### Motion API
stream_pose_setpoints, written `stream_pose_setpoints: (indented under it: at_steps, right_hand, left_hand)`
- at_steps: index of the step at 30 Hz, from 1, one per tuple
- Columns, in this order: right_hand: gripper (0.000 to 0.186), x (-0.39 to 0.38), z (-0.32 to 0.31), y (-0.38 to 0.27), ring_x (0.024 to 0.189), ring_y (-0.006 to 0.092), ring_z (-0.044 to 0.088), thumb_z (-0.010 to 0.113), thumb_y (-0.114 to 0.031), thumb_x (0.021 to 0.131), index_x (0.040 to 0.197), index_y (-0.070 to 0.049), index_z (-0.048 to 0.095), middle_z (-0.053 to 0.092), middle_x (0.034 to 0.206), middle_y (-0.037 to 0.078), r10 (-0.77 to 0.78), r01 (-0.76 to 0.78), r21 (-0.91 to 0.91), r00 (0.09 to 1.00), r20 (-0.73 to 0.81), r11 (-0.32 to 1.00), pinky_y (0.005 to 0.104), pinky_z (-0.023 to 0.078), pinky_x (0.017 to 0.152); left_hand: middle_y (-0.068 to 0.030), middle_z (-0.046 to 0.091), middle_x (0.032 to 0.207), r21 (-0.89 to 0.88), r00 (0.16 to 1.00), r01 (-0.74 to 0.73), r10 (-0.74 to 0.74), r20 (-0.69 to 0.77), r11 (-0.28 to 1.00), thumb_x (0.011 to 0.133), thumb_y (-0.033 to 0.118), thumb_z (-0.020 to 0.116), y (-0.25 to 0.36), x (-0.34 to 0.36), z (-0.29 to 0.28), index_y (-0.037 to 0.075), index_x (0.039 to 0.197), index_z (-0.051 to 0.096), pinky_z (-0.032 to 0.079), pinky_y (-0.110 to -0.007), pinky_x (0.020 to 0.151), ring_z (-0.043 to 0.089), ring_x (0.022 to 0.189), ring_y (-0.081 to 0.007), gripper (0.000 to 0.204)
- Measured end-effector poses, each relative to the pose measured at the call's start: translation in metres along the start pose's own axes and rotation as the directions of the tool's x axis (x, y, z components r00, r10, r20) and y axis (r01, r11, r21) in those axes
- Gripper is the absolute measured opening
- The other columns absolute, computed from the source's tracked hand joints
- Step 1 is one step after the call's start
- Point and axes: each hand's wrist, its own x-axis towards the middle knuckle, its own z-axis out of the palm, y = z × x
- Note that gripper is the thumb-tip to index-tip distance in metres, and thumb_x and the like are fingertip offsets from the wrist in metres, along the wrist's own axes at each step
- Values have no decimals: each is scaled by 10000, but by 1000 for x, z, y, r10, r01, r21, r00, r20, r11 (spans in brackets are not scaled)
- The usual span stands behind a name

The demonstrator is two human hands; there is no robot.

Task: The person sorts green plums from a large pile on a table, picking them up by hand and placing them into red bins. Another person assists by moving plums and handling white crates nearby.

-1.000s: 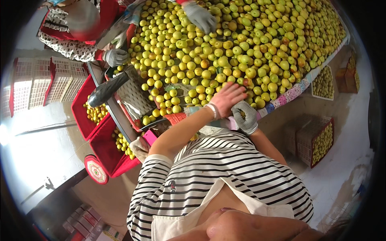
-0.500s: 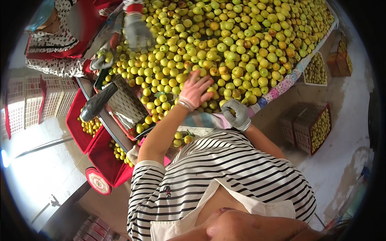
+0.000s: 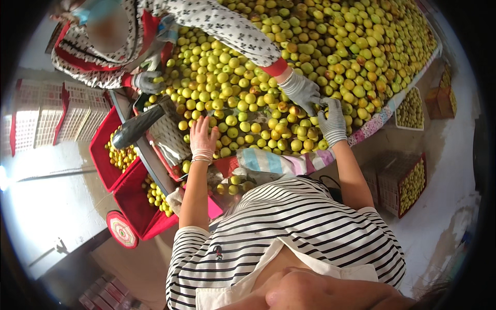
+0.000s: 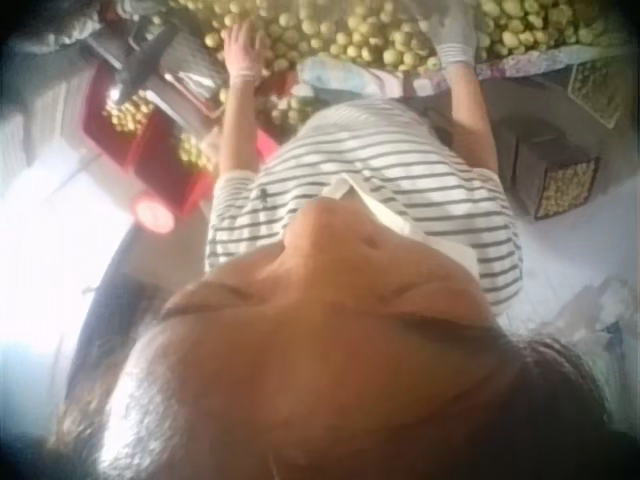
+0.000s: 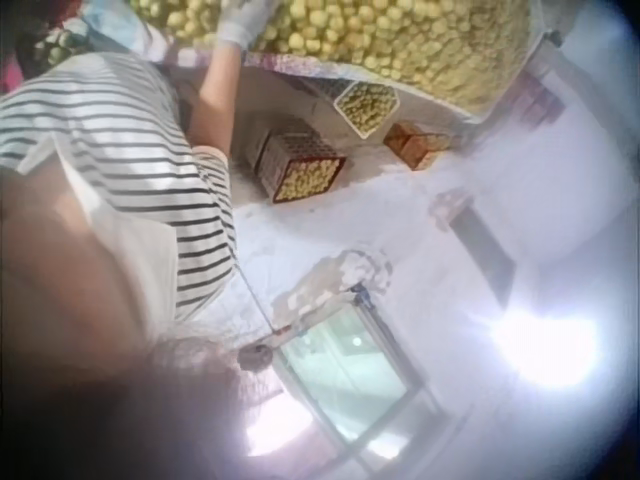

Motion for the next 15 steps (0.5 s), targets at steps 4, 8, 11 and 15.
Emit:
stream_pose_setpoints:
  at_steps: [4, 8, 11, 15]
  right_hand:
    - [234, -9, 19, -14, 973, 363, 589, 606, -82, 814, 1044, -48, 575, 587, 1042, 169, -124, 126, 89, 992, -35, 988, 446, 485, 845]
    - [129, -40, 36, -67, 849, 259, 627, 589, -123, 864, 968, -49, 607, 620, 916, 124, -246, 172, 417, 961, 130, 893, 366, 512, 775]
    - [221, -61, 40, -119, 908, 306, 622, 590, -168, 871, 1062, -56, 594, 611, 1021, 132, -514, 333, 517, 818, 257, 788, 396, 522, 811]
    - [420, -67, 38, -152, 1134, 320, 548, 707, -209, 802, 1175, -65, 579, 540, 1227, 134, -670, 381, 598, 635, 384, 705, 403, 479, 958]
  left_hand:
    - [-168, 572, 1305, -573, 974, 135, -214, -72, 808, 971, 329, 553, -5, -40, -12, 18, 1289, 570, 398, -378, 1046, 528, 1214, -319, 445]
    - [-122, 597, 1278, -954, 916, 298, -292, 276, 30, 978, 337, 561, 52, -81, -12, -1, 1301, 557, 426, -355, 1028, 564, 1175, -227, 468]
    - [-153, 550, 1312, -867, 860, 464, -142, 490, -185, 955, 396, 584, 98, -91, -22, -12, 1378, 460, 472, -383, 990, 563, 1170, -267, 601]
    - [-110, 562, 1236, -649, 757, 510, -65, 651, -565, 988, 448, 504, 122, -98, -14, 47, 1379, 443, 551, -373, 846, 618, 1013, -225, 564]
